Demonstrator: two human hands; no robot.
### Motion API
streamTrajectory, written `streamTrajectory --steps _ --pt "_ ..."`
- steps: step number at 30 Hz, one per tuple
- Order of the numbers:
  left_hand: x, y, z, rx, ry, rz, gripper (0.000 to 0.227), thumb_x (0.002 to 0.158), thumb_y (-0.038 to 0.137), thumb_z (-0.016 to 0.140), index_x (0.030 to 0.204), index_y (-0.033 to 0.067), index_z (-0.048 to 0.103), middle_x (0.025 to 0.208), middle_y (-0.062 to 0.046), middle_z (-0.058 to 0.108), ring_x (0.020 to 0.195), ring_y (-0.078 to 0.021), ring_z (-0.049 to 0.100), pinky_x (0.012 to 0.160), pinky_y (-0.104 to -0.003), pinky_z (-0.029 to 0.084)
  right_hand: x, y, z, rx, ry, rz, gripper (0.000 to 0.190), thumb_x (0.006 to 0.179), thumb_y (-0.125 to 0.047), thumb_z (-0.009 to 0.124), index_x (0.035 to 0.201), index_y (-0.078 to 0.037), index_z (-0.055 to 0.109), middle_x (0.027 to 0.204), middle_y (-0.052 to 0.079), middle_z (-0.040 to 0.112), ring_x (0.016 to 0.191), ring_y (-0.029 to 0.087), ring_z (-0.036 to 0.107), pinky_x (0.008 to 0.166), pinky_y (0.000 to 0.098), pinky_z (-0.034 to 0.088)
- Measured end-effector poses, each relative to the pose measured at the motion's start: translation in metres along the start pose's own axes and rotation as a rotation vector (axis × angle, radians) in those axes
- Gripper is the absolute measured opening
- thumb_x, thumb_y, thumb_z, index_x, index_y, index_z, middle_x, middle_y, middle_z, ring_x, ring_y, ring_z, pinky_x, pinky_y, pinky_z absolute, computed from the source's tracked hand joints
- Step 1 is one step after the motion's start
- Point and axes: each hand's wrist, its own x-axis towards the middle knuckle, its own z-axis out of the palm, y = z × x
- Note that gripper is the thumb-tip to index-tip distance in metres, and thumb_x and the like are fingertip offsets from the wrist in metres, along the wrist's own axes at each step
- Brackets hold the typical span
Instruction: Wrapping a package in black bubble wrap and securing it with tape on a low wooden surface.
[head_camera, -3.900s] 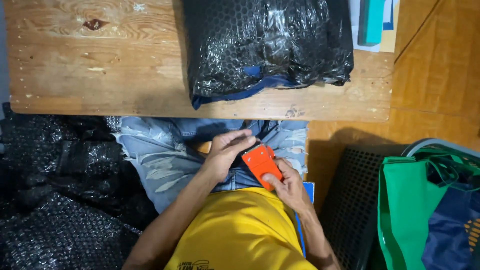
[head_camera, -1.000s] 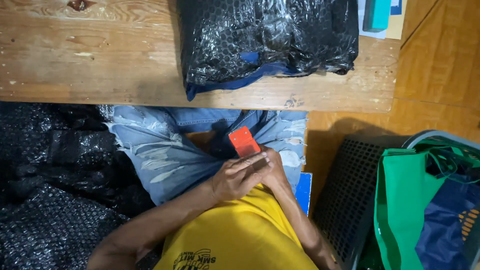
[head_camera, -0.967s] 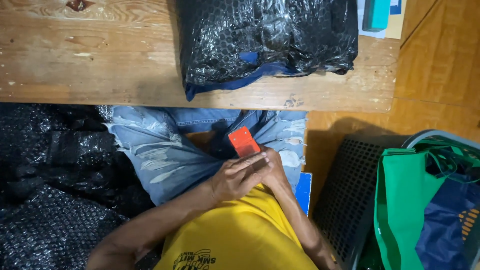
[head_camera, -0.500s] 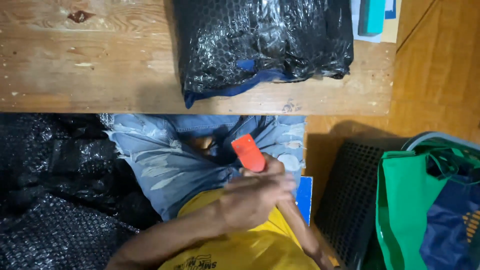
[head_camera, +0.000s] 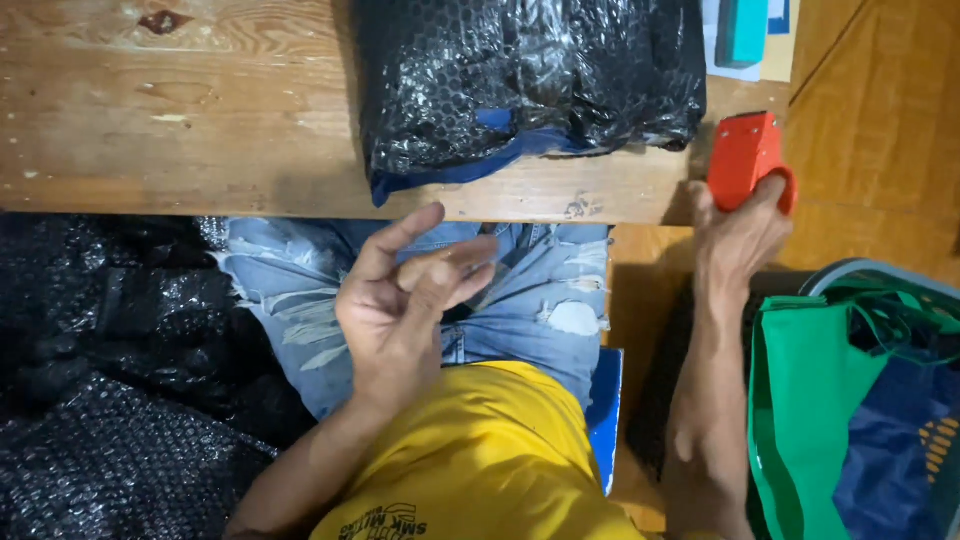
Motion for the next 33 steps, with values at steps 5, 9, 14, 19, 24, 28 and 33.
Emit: streamTrajectory --steps 5,9,14,19,24,28,33 --pt "0.004 -0.001 -0.012 -0.039 0.062 -0.030 0.042 0.104 0.009 0.060 0.142 -0.0033 0.046 0.116 -0.024 0.071 0.117 -0.0327 0.070 0.100 -0.040 0.062 0.030 0.023 0.032 -0.138 -0.022 -0.057 0.053 0.080 -0.025 0.096 0.108 0.004 0.062 0.090 0.024 0.071 0.072 0.042 0.065 0.071 0.0461 0.054" --pt "0.003 -0.004 -0.018 -0.027 0.101 -0.026 0.041 0.103 0.004 0.058 0.142 -0.0049 0.046 0.115 -0.025 0.070 0.116 -0.0318 0.070 0.098 -0.037 0.062 0.023 -0.003 0.009 -0.085 0.011 -0.123 0.047 0.083 -0.025 0.100 0.094 0.006 0.066 0.078 0.021 0.071 0.058 0.037 0.063 0.062 0.0426 0.056" --pt "-0.001 -0.012 -0.021 0.135 0.112 0.126 0.046 0.103 0.013 0.060 0.139 -0.0088 0.043 0.119 -0.028 0.068 0.118 -0.0329 0.068 0.107 -0.046 0.059 -0.027 -0.100 -0.052 0.442 -0.128 0.159 0.022 0.098 -0.008 0.074 0.108 0.010 0.071 0.088 0.019 0.073 0.067 0.022 0.061 0.061 0.0326 0.051" --pt "-0.014 -0.036 -0.022 0.273 0.086 0.203 0.044 0.097 0.006 0.066 0.134 -0.0105 0.050 0.116 -0.031 0.070 0.117 -0.0391 0.070 0.101 -0.052 0.060 -0.093 -0.156 -0.027 1.305 -0.752 0.778 0.036 0.101 -0.028 0.059 0.100 0.007 0.069 0.094 0.025 0.075 0.076 0.030 0.075 0.067 0.0418 0.064" --pt "-0.017 -0.043 -0.035 0.159 0.210 0.122 0.046 0.094 0.006 0.067 0.131 -0.0165 0.051 0.109 -0.037 0.071 0.114 -0.0448 0.068 0.098 -0.060 0.056 -0.116 -0.180 0.004 1.460 -0.856 0.992 0.044 0.103 -0.036 0.056 0.099 0.006 0.066 0.093 0.030 0.076 0.078 0.036 0.078 0.064 0.0475 0.066" --pt "-0.013 -0.041 -0.040 0.032 0.245 0.041 0.048 0.098 0.016 0.063 0.135 -0.0129 0.051 0.113 -0.036 0.070 0.117 -0.0415 0.067 0.099 -0.056 0.055 -0.103 -0.196 -0.005 1.253 -0.579 0.408 0.026 0.104 -0.020 0.058 0.117 0.000 0.069 0.110 0.019 0.072 0.097 0.022 0.071 0.083 0.0360 0.061" --pt "-0.006 -0.038 -0.043 -0.108 0.264 -0.077 0.054 0.099 0.029 0.061 0.135 -0.0101 0.053 0.113 -0.036 0.069 0.114 -0.0411 0.068 0.100 -0.057 0.055 -0.085 -0.196 -0.004 1.513 -0.560 0.156 0.038 0.105 -0.023 0.054 0.126 0.007 0.063 0.122 0.021 0.068 0.119 0.028 0.065 0.107 0.0455 0.052"
